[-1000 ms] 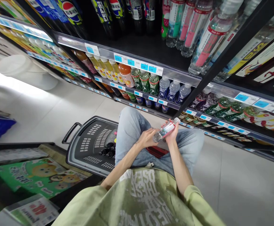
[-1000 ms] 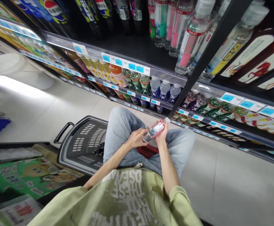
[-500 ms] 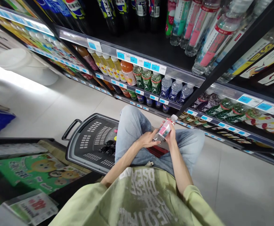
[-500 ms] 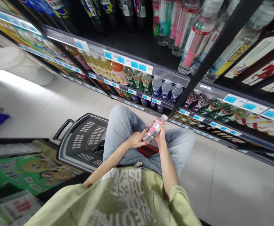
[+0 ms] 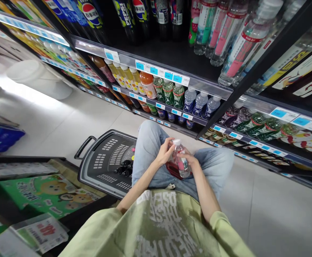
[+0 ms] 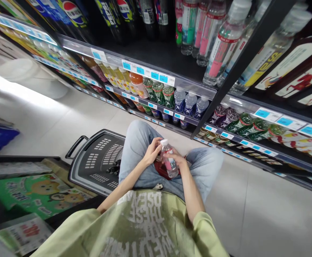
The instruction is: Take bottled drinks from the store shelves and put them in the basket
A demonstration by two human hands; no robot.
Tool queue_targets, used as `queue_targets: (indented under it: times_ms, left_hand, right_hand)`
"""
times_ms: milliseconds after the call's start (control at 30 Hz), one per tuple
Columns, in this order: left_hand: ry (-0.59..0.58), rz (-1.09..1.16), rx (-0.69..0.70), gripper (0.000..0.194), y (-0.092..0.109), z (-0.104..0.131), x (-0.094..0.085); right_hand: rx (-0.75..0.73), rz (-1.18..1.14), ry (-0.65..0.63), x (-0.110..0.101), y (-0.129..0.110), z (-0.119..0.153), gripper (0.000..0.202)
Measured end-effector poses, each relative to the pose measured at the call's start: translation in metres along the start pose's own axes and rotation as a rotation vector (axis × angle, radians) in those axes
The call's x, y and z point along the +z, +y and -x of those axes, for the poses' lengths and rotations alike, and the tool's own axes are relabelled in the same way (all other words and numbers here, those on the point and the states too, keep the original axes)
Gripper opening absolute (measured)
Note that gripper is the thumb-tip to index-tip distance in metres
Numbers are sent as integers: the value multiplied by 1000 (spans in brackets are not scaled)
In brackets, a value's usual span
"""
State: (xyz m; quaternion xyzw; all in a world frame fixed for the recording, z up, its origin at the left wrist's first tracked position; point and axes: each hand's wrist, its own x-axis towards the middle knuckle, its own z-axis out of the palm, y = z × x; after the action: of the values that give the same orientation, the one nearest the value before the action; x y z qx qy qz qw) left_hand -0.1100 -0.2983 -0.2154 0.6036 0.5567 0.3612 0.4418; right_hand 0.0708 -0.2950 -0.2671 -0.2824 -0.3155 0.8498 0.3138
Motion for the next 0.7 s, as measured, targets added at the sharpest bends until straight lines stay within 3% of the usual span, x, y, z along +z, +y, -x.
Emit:
queue_targets:
  times_ms: [200,300,367,467,567,700]
  left_hand:
    - [-97,-190,-1,33,24,20,-12]
    - [-38,-280,12,28,43,39,-18]
    - [38,-321,25,27,57,50,-26]
    - [252,-341,2,30,72,62,-54]
    - [571,-314,-9,30,77,63,-97]
    - [995,-243,45,26,71,53,-157]
  right_hand:
    - [141,286,-321,10,-8,3,48]
    - [107,326,-432,14,-7,1,57]
    - [28,282,-395,17,-4,-1,66]
    - [25,187,-349,17,-3,-3,66]
    - [127,210,-308,9,-6,-5,60]
    - [89,313,20,-5,-2,-12,50]
